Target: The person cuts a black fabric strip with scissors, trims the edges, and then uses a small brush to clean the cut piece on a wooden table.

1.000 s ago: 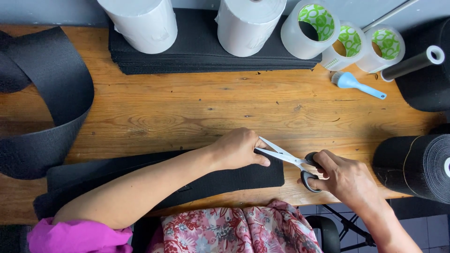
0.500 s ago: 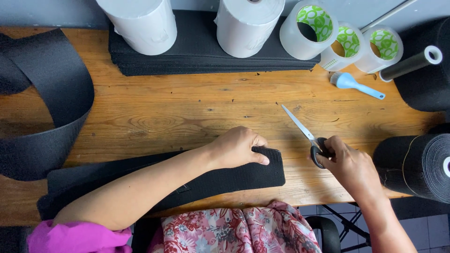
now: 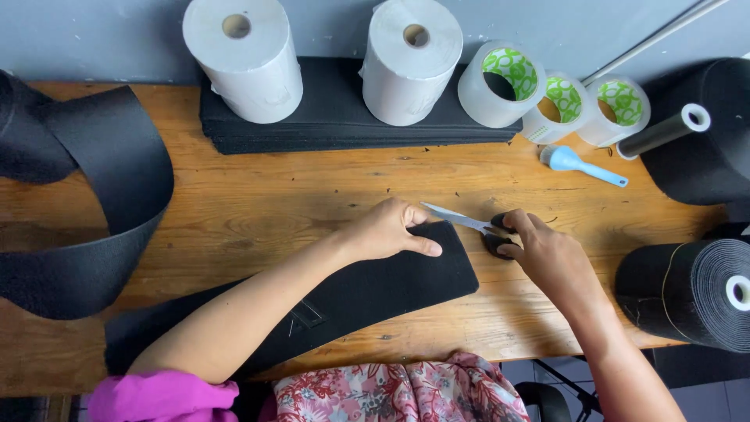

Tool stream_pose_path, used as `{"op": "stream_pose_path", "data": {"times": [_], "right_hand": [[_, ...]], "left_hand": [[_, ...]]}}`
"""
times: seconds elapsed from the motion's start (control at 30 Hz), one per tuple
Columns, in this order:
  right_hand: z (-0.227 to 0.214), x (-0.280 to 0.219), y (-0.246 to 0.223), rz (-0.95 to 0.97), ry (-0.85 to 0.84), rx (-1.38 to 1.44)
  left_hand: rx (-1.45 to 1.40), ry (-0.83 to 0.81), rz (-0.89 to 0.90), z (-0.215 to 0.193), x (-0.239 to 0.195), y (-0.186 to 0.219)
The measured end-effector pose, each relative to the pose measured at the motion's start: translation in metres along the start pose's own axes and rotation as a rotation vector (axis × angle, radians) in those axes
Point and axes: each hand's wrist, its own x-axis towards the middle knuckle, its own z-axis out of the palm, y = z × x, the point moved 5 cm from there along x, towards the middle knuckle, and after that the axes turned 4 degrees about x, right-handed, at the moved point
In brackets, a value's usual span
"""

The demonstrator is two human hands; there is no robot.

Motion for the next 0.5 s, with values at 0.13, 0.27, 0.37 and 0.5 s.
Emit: {"op": "stream_pose_path", "data": {"times": [0.13, 0.27, 0.37, 0.5], "right_hand": [[-0.007, 0.004, -0.007, -0.064, 0.033, -0.033], [-0.029, 0.009, -0.028, -0.084, 0.170, 0.217], [-0.032, 0.015, -0.051, -0.149, 0.201, 0.649], [-0.023, 0.038, -0.072, -0.162, 0.186, 0.842]], "left_hand": [[-0.035, 0.061, 0.013, -0.023, -0.015, 0.044], [-0.043, 0.089, -0.025, -0.019, -0.003, 0.018], [0.005, 0.110, -0.026, -0.016, 0.013, -0.023], [0.001, 0.114, -0.007, -0.014, 0.013, 0.003]]}}
